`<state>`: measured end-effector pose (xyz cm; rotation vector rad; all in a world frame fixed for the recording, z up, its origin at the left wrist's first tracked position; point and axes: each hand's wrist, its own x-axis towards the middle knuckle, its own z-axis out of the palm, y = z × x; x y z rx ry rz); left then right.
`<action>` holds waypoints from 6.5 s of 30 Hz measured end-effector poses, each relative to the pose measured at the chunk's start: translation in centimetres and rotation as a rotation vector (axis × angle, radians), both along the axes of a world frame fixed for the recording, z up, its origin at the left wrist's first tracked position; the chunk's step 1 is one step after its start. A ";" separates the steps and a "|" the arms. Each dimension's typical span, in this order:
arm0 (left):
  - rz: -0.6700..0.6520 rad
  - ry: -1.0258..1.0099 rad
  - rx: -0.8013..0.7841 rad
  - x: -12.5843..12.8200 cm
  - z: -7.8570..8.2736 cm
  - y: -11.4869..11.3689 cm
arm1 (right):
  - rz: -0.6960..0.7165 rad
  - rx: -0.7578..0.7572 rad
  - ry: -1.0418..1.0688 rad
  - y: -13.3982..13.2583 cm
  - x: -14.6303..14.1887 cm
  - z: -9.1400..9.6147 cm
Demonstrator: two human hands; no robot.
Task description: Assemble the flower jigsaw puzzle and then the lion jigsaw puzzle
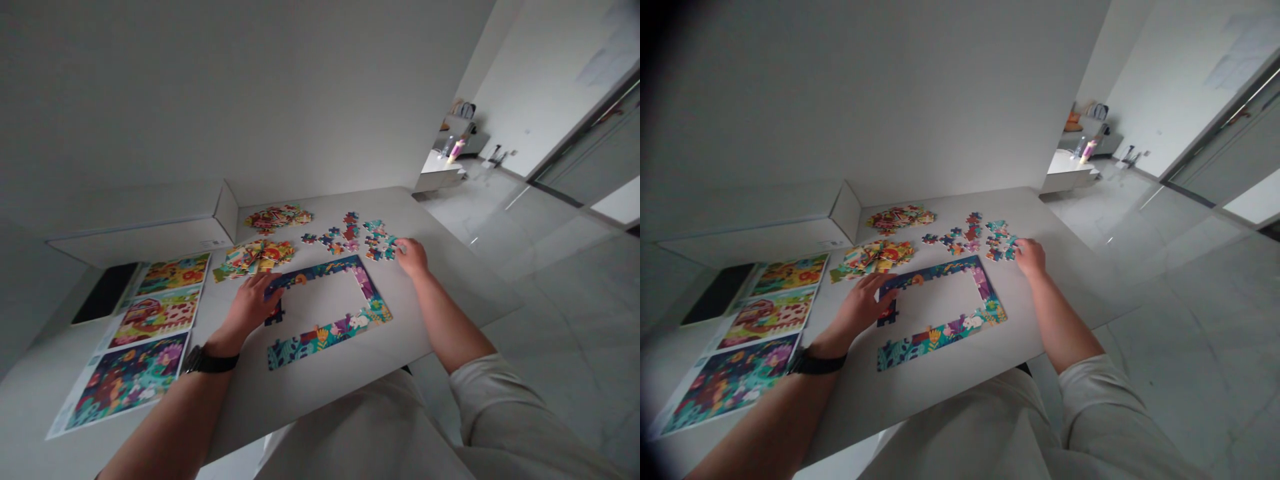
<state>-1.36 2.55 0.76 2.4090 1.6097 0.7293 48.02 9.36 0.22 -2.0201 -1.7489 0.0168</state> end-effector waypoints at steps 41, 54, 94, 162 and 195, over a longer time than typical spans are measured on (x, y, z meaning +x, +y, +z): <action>-0.030 -0.005 0.038 -0.1 -0.6 0.0 | 0.142 -0.051 -0.128 -0.9 -2.9 0.0; -0.037 -0.025 0.077 -0.2 -0.8 0.0 | 0.556 -0.068 -0.281 1.8 -8.9 1.8; 0.056 -0.169 0.048 -1.0 -1.5 0.5 | 0.270 -0.244 -0.265 15.2 -8.9 0.9; -0.024 -0.613 -0.243 -2.0 4.8 -4.7 | 0.901 -0.427 0.906 -5.8 -23.7 5.4; -0.107 -0.061 -0.307 -2.9 1.6 -7.0 | 0.855 -0.350 0.084 -11.0 -28.5 2.3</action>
